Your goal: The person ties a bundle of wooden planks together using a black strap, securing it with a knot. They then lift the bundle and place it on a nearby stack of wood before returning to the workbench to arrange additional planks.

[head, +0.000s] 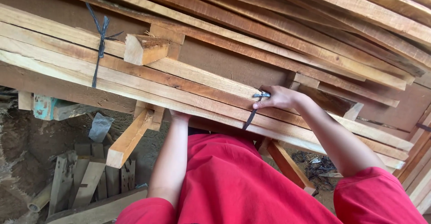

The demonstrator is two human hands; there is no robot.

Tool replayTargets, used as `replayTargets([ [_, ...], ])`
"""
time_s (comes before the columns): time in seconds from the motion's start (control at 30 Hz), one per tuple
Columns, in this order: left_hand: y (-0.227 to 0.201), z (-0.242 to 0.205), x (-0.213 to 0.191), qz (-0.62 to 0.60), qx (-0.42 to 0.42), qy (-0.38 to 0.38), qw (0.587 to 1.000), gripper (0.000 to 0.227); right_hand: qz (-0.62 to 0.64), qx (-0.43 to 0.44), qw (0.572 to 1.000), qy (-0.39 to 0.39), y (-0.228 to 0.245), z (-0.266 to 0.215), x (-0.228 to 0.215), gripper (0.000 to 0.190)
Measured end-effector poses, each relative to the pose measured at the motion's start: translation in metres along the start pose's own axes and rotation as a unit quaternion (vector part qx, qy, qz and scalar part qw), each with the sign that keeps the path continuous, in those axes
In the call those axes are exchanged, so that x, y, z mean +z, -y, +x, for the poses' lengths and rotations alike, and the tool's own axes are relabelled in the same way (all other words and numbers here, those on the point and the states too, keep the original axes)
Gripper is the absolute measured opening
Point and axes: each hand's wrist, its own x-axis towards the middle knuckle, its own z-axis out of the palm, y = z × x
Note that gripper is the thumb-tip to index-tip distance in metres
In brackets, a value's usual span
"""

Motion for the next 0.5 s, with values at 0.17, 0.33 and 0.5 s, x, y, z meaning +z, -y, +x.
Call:
replayTargets([
  [0.17,0.003,-0.007,-0.006,-0.003,0.006,-0.002,1.0,0.104,0.003,-0.009,1.0,0.011,0.003,0.001,0.001,0.089],
  [0.33,0.014,-0.004,-0.007,0.005,-0.008,-0.004,1.0,0.104,-0.014,-0.015,1.0,0.003,0.012,-0.008,-0.002,0.088],
  [0.5,0.015,-0.006,-0.012,-0.002,0.001,-0.008,1.0,0.103,-0.036,-0.019,0.999,0.011,0.019,-0.01,-0.001,0.089],
])
